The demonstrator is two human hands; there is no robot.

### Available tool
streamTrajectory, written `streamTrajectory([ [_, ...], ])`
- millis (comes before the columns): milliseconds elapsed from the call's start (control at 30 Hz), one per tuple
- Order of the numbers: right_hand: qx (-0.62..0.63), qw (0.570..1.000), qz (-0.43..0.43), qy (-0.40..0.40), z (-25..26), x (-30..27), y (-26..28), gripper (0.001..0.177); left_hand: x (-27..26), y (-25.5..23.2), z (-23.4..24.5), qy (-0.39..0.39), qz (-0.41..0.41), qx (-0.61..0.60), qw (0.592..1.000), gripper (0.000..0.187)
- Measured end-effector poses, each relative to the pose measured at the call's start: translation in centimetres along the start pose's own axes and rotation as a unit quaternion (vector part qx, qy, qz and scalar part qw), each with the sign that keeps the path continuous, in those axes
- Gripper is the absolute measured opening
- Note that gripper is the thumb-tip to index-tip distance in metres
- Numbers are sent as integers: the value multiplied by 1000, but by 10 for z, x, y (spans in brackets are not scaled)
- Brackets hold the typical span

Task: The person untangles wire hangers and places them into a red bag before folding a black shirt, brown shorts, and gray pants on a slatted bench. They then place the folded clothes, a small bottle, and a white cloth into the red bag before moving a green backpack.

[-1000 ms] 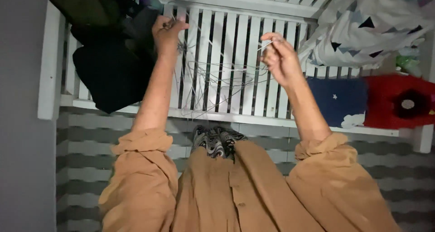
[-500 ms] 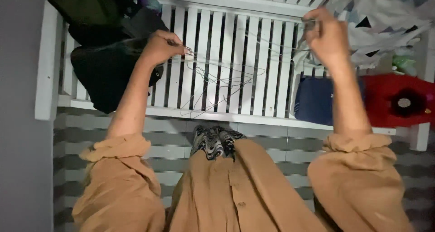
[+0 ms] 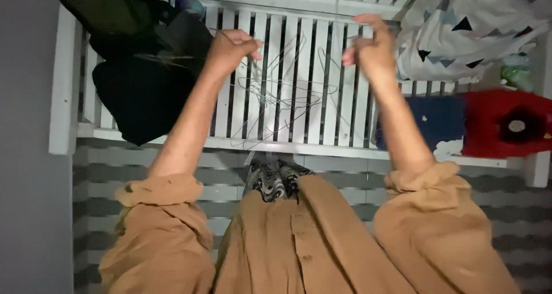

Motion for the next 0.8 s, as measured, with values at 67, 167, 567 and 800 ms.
streamTrajectory([
  [67,72,997,9,32,-41,8,-24,41,-1,-10,-22,-1,23,-8,1000,12],
  [167,86,994,26,65,-82,-7,-1,46,0,-15,-53,-1,49,-16,999,13],
  [567,3,986,156,56,-111,-26,33,69,11,1,-69,48,7,-70,996,22],
  [800,45,998,44,-1,-105,-1,-37,43,-2,17,-23,100,103,50,988,30],
])
Point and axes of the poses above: each hand's wrist, its own x-axis towards the middle knuckle, its own z-axis out of the back of the hand, y = z × x, the point moved 3 cm from there along x, towards the middle knuckle, and after that the axes turned 12 degrees about -x, right-handed, at the moved point
